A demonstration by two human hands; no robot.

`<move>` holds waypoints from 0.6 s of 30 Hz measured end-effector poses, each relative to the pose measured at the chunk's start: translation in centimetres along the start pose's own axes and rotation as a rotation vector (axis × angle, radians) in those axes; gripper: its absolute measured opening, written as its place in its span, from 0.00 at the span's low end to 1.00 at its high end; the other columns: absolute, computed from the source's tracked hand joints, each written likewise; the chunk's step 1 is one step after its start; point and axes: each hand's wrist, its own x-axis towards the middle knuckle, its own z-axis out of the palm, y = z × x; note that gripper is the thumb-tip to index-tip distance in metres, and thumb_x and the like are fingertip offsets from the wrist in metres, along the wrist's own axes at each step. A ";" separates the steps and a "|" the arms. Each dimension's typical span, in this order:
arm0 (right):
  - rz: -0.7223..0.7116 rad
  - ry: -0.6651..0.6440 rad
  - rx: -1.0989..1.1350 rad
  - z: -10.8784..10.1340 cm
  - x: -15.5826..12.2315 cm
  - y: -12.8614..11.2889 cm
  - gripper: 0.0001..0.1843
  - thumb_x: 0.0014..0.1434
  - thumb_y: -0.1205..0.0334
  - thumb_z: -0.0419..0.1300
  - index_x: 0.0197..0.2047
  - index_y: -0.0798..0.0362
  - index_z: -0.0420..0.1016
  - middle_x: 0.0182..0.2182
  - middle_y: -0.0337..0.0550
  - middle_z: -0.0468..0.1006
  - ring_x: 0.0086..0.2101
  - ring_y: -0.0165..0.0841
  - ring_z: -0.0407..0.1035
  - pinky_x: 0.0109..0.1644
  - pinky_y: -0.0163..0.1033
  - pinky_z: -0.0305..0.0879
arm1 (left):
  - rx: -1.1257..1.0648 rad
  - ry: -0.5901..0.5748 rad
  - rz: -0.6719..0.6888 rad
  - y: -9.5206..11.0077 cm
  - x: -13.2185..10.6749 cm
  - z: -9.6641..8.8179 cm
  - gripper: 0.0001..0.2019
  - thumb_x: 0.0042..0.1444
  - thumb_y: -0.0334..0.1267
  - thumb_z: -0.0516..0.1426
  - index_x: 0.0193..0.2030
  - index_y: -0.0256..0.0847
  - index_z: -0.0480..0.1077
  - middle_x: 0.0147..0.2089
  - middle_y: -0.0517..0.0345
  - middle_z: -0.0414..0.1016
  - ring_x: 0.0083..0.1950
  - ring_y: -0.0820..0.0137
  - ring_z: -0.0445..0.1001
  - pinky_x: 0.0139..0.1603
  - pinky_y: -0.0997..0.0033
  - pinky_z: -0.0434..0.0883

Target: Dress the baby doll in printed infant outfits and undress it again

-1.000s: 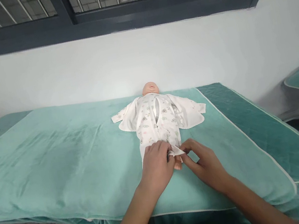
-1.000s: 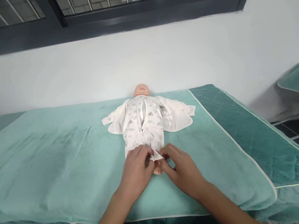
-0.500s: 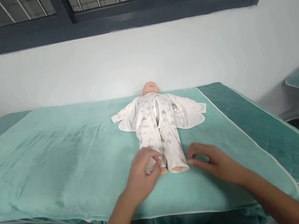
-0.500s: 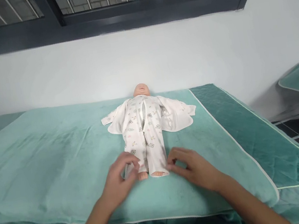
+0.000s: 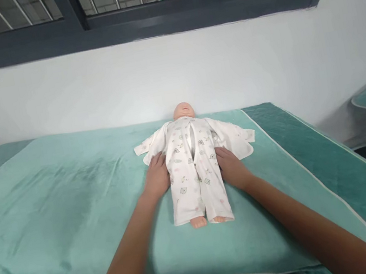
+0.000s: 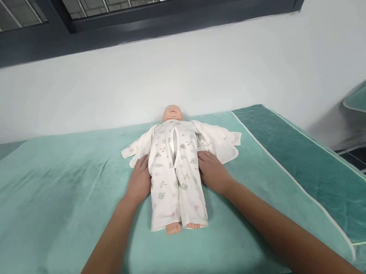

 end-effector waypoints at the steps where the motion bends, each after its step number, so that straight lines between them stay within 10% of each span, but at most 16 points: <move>1: 0.006 -0.008 -0.002 0.1 0.1 0.1 0.16 0.59 0.71 0.54 0.50 0.57 0.74 0.48 0.53 0.71 0.53 0.43 0.60 0.60 0.50 0.59 | -0.026 -0.016 0.040 0.0 0.5 0.0 0.22 0.57 0.33 0.53 0.59 0.38 0.69 0.63 0.44 0.68 0.70 0.53 0.56 0.72 0.46 0.52; 7: 0.031 -0.047 0.039 0.6 1.3 0.7 0.17 0.59 0.65 0.56 0.51 0.56 0.72 0.50 0.54 0.71 0.52 0.45 0.62 0.58 0.50 0.60 | -0.355 -0.081 -0.150 0.8 3.0 0.1 0.22 0.57 0.44 0.54 0.58 0.41 0.68 0.60 0.47 0.72 0.57 0.53 0.72 0.56 0.55 0.71; 18: 0.244 -0.040 -0.007 -0.1 3.3 -1.7 0.12 0.61 0.67 0.53 0.43 0.56 0.76 0.48 0.55 0.75 0.48 0.44 0.68 0.53 0.46 0.63 | -0.410 -0.123 -0.233 1.3 3.3 -0.1 0.16 0.54 0.44 0.56 0.46 0.40 0.73 0.56 0.46 0.75 0.53 0.52 0.73 0.53 0.54 0.71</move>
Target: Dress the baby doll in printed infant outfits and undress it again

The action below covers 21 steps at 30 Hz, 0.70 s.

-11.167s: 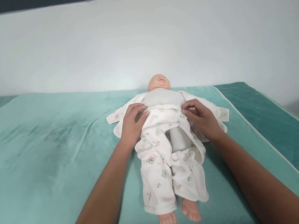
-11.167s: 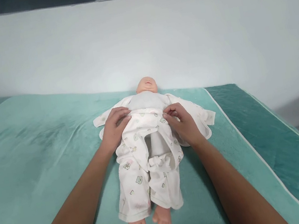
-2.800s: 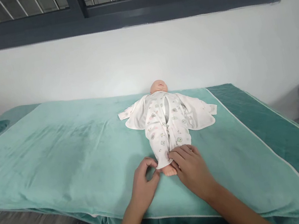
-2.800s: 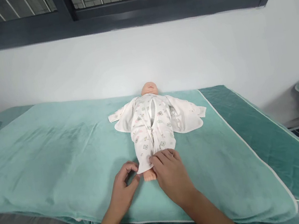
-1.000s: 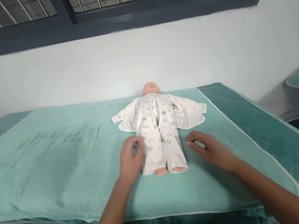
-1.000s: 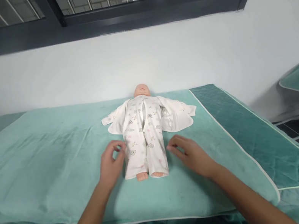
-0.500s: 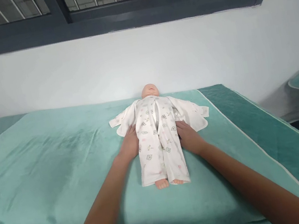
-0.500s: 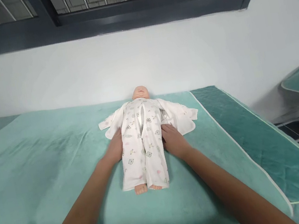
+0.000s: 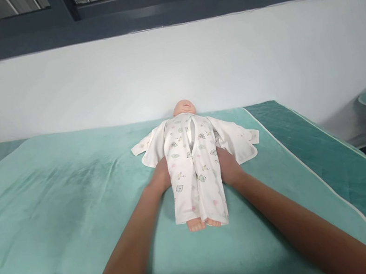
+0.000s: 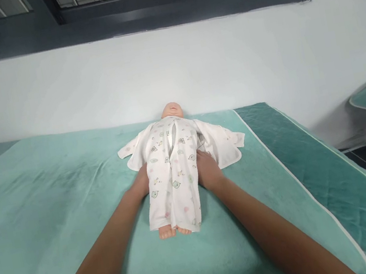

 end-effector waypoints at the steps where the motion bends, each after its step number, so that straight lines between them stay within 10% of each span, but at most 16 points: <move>1: -0.023 0.002 -0.009 -0.1 -0.2 0.1 0.11 0.60 0.67 0.53 0.41 0.56 0.76 0.46 0.55 0.75 0.47 0.44 0.68 0.52 0.46 0.63 | 0.002 0.004 0.007 0.2 0.0 0.0 0.16 0.53 0.44 0.56 0.46 0.40 0.73 0.55 0.46 0.76 0.54 0.52 0.73 0.53 0.54 0.71; 10: -0.264 0.080 0.179 0.3 -1.8 1.4 0.14 0.59 0.62 0.56 0.46 0.52 0.78 0.44 0.50 0.77 0.47 0.44 0.68 0.51 0.47 0.67 | 0.008 0.054 0.029 1.6 -0.1 -0.5 0.21 0.55 0.43 0.55 0.55 0.40 0.69 0.62 0.45 0.71 0.58 0.52 0.70 0.57 0.54 0.69; 21: -0.297 0.046 0.184 0.8 -1.6 1.7 0.17 0.60 0.61 0.55 0.50 0.50 0.77 0.48 0.50 0.76 0.50 0.44 0.68 0.53 0.47 0.66 | 0.132 0.161 0.138 0.1 -0.7 -0.2 0.14 0.57 0.42 0.54 0.43 0.37 0.74 0.47 0.45 0.77 0.48 0.55 0.73 0.48 0.56 0.71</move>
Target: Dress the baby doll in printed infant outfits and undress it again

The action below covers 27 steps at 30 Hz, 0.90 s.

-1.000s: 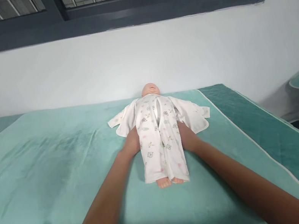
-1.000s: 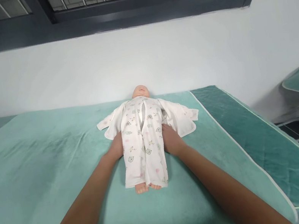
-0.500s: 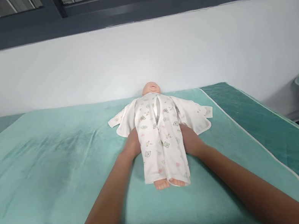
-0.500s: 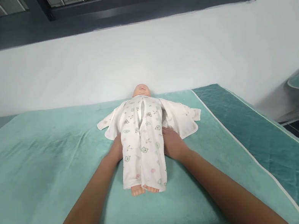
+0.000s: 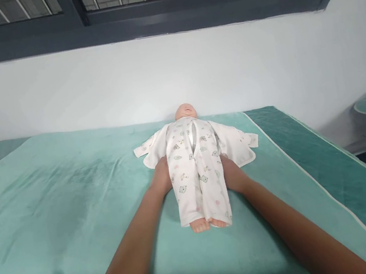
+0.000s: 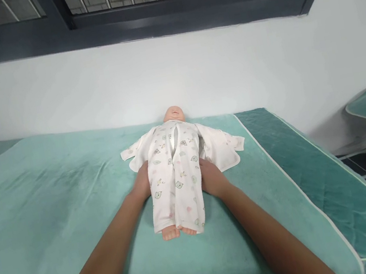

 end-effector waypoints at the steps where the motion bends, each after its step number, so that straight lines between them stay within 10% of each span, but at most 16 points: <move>1: 0.013 -0.013 -0.040 0.0 -0.1 0.0 0.16 0.60 0.61 0.55 0.49 0.51 0.77 0.48 0.51 0.76 0.50 0.44 0.68 0.54 0.48 0.65 | 0.031 0.008 0.034 -0.1 -0.3 -0.2 0.13 0.58 0.42 0.53 0.42 0.38 0.74 0.46 0.45 0.76 0.47 0.56 0.72 0.48 0.57 0.70; 7: 0.045 -0.085 -0.167 -0.9 -1.6 -1.0 0.09 0.59 0.66 0.56 0.36 0.53 0.78 0.38 0.49 0.75 0.42 0.40 0.66 0.51 0.46 0.63 | 0.262 -0.022 0.201 -1.0 -2.8 -0.8 0.13 0.60 0.37 0.51 0.27 0.41 0.72 0.34 0.48 0.71 0.40 0.61 0.67 0.41 0.61 0.66; 19: 0.117 -0.112 0.042 -3.0 -4.5 -3.1 0.13 0.56 0.75 0.48 0.33 0.52 0.72 0.36 0.45 0.74 0.40 0.37 0.66 0.46 0.42 0.63 | 0.166 -0.115 0.218 -0.6 -4.8 -1.2 0.12 0.61 0.36 0.51 0.29 0.42 0.73 0.35 0.50 0.70 0.40 0.63 0.66 0.41 0.62 0.64; 23: 0.277 0.034 0.233 -3.7 -4.4 -0.7 0.13 0.57 0.70 0.49 0.39 0.51 0.73 0.39 0.42 0.75 0.39 0.33 0.69 0.45 0.39 0.66 | 0.099 -0.105 0.140 -0.6 -4.6 -1.5 0.13 0.61 0.35 0.49 0.28 0.41 0.70 0.34 0.52 0.70 0.40 0.64 0.67 0.42 0.62 0.65; 27: 0.521 0.238 -0.111 -4.9 -4.4 4.0 0.15 0.59 0.57 0.53 0.45 0.53 0.74 0.45 0.51 0.75 0.46 0.41 0.68 0.51 0.46 0.63 | 0.044 0.025 -0.052 -1.1 -4.1 -1.5 0.14 0.64 0.37 0.47 0.31 0.41 0.69 0.35 0.54 0.71 0.40 0.64 0.67 0.45 0.62 0.66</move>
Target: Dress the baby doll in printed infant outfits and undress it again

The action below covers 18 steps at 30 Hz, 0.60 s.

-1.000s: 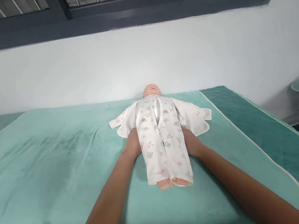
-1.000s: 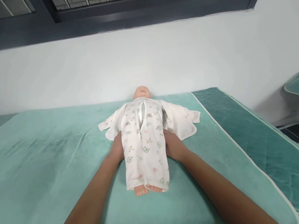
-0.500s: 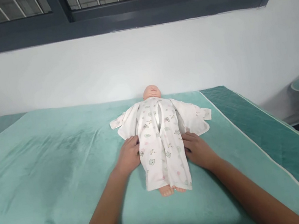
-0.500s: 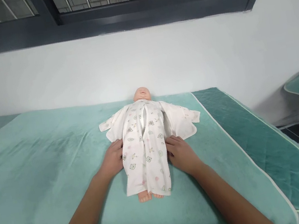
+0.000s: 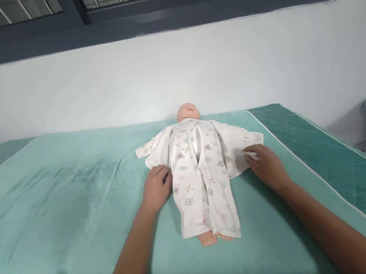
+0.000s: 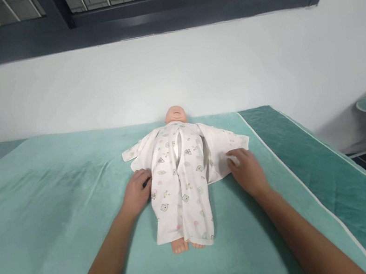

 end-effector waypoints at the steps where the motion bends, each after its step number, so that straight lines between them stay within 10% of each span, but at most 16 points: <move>1: 0.050 0.025 -0.115 -0.2 0.6 1.0 0.18 0.59 0.54 0.53 0.46 0.55 0.73 0.47 0.54 0.74 0.48 0.44 0.67 0.52 0.48 0.62 | -0.016 0.034 -0.052 -0.2 0.2 0.1 0.13 0.63 0.37 0.47 0.32 0.42 0.70 0.36 0.54 0.72 0.41 0.64 0.68 0.46 0.62 0.66; 9: 0.320 -0.271 -0.179 -0.9 4.6 2.5 0.20 0.54 0.44 0.56 0.25 0.53 0.70 0.22 0.42 0.70 0.25 0.32 0.62 0.30 0.37 0.53 | 0.128 0.264 -0.394 -1.9 0.8 0.8 0.11 0.60 0.40 0.51 0.44 0.41 0.72 0.46 0.49 0.74 0.50 0.56 0.69 0.52 0.56 0.66; 14: 0.229 0.020 0.367 -1.5 6.7 -5.5 0.17 0.54 0.46 0.57 0.28 0.53 0.68 0.24 0.36 0.69 0.27 0.28 0.60 0.31 0.34 0.55 | 0.263 0.232 -0.528 -1.9 1.0 0.7 0.19 0.60 0.46 0.51 0.53 0.40 0.68 0.56 0.43 0.70 0.58 0.48 0.66 0.54 0.48 0.64; 18: -0.158 -0.292 0.391 -3.1 6.2 -12.3 0.13 0.57 0.50 0.58 0.32 0.52 0.70 0.32 0.37 0.74 0.32 0.29 0.65 0.37 0.34 0.60 | 0.299 0.233 -0.571 -1.9 0.7 0.4 0.21 0.60 0.49 0.51 0.54 0.39 0.67 0.58 0.41 0.68 0.59 0.47 0.64 0.56 0.46 0.63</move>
